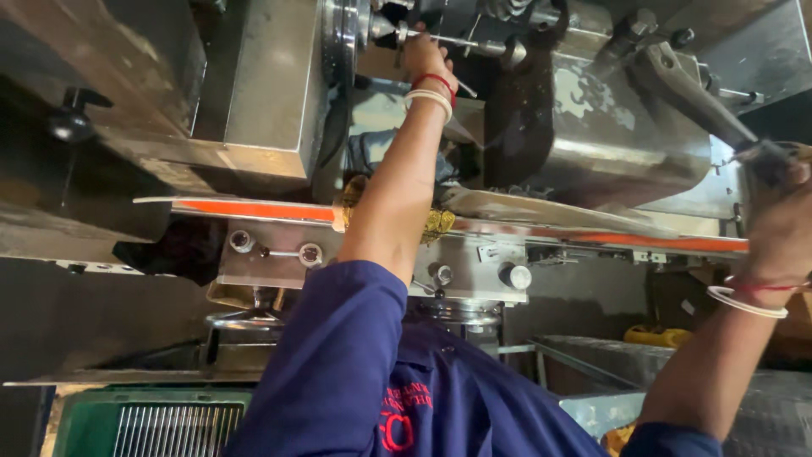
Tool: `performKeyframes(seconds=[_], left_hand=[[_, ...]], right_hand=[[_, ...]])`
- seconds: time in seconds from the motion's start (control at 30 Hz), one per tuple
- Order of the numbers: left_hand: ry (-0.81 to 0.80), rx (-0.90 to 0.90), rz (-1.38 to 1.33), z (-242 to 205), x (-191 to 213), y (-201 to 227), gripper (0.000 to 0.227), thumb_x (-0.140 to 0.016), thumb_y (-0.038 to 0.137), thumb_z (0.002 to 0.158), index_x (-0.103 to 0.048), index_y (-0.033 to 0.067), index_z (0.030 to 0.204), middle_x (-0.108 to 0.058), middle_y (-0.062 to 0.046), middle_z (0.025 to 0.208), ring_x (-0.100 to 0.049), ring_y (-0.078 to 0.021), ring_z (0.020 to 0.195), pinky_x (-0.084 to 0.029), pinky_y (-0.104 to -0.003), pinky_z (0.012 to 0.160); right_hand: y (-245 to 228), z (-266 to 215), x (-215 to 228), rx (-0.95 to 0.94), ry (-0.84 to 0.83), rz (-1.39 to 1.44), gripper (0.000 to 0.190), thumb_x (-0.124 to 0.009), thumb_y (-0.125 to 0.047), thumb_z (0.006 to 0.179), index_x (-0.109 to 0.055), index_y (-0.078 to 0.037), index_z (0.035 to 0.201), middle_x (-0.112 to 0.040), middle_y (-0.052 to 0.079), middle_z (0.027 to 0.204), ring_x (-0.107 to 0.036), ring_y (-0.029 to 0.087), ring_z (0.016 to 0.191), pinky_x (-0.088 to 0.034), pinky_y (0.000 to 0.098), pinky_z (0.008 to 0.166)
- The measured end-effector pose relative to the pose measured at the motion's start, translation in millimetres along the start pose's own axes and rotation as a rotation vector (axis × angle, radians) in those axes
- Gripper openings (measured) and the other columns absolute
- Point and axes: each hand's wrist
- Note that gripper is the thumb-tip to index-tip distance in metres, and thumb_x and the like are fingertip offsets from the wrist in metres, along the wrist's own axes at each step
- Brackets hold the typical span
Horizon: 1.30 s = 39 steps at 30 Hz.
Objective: The person repeatedly picks metal rods from a tray, inserts them into a machine, and turns a wheel to process each rod. The processed rods are placed into a green bin. This cycle is repeated continuously.
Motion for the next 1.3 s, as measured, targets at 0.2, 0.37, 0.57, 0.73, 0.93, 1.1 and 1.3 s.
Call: performKeyframes(seconds=[0.2,0.37,0.57,0.73,0.93,1.1,1.3], left_hand=[[-0.034,0.053,-0.024,-1.3,-6.3,7.2,0.039,-0.051,0.049,0.096,-0.060,0.0224,0.122,-0.060,0.002,0.095,-0.045,-0.0140,0.071,-0.036,-0.037,0.062],[0.063,0.080,0.043,4.7,-19.8,12.7,0.062,-0.051,0.058,0.101,-0.061,0.0026,0.127,-0.067,-0.016,0.114,-0.048,-0.0251,0.084,-0.040,-0.040,0.069],[0.153,-0.044,0.222,10.8,7.1,-28.6,0.052,-0.058,0.049,0.099,-0.066,0.0013,0.120,-0.070,-0.016,0.107,-0.056,-0.0255,0.081,-0.045,-0.041,0.072],[0.183,-0.051,0.257,15.3,6.7,-27.5,0.045,-0.065,0.041,0.097,-0.069,0.0001,0.113,-0.073,-0.015,0.101,-0.063,-0.0259,0.080,-0.050,-0.042,0.073],[0.366,-0.216,0.206,10.8,18.5,-23.4,0.036,-0.069,0.033,0.095,-0.074,-0.0011,0.105,-0.076,-0.014,0.093,-0.070,-0.0250,0.077,-0.055,-0.042,0.074],[0.107,-0.216,-0.210,2.0,18.2,-19.0,0.030,-0.073,0.029,0.101,-0.068,0.0018,0.113,-0.069,-0.011,0.094,-0.061,-0.0246,0.080,-0.045,-0.045,0.072],[-0.015,0.057,-0.491,-11.8,13.8,-6.6,0.025,-0.067,0.025,0.097,-0.061,0.0185,0.120,-0.067,0.000,0.108,-0.064,-0.0202,0.099,-0.049,-0.059,0.095]], right_hand=[[37.4,18.9,-14.9,0.020,0.011,0.131,0.037,-0.044,-0.018,0.123,-0.067,0.007,0.110,-0.071,0.024,0.100,-0.068,0.042,0.085,-0.052,0.0500,0.070],[5.3,-15.5,-0.9,-0.037,0.024,-0.412,0.044,-0.044,-0.030,0.116,-0.069,-0.002,0.092,-0.070,0.019,0.083,-0.068,0.036,0.076,-0.050,0.0469,0.060],[19.8,17.1,-11.7,-0.132,-0.113,-0.142,0.050,-0.046,-0.033,0.119,-0.070,-0.002,0.090,-0.069,0.020,0.078,-0.067,0.036,0.069,-0.048,0.0476,0.056],[54.4,40.8,-34.2,-0.114,-0.167,0.019,0.050,-0.045,-0.034,0.120,-0.070,-0.001,0.092,-0.069,0.021,0.079,-0.067,0.037,0.069,-0.049,0.0481,0.056],[48.0,32.6,-39.9,-0.110,-0.182,0.051,0.050,-0.045,-0.034,0.121,-0.070,0.000,0.094,-0.069,0.022,0.080,-0.066,0.038,0.070,-0.049,0.0488,0.056],[46.4,32.3,-31.9,-0.120,-0.188,0.050,0.051,-0.044,-0.035,0.121,-0.070,0.000,0.096,-0.069,0.024,0.080,-0.066,0.039,0.071,-0.049,0.0493,0.056],[46.0,35.0,-32.5,-0.132,-0.202,0.055,0.051,-0.044,-0.036,0.122,-0.070,0.001,0.099,-0.068,0.025,0.081,-0.066,0.040,0.071,-0.049,0.0499,0.057]])
Point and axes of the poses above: each hand's wrist, its own z-axis towards the middle knuckle, its own x-axis out of the back of the hand, y = z × x
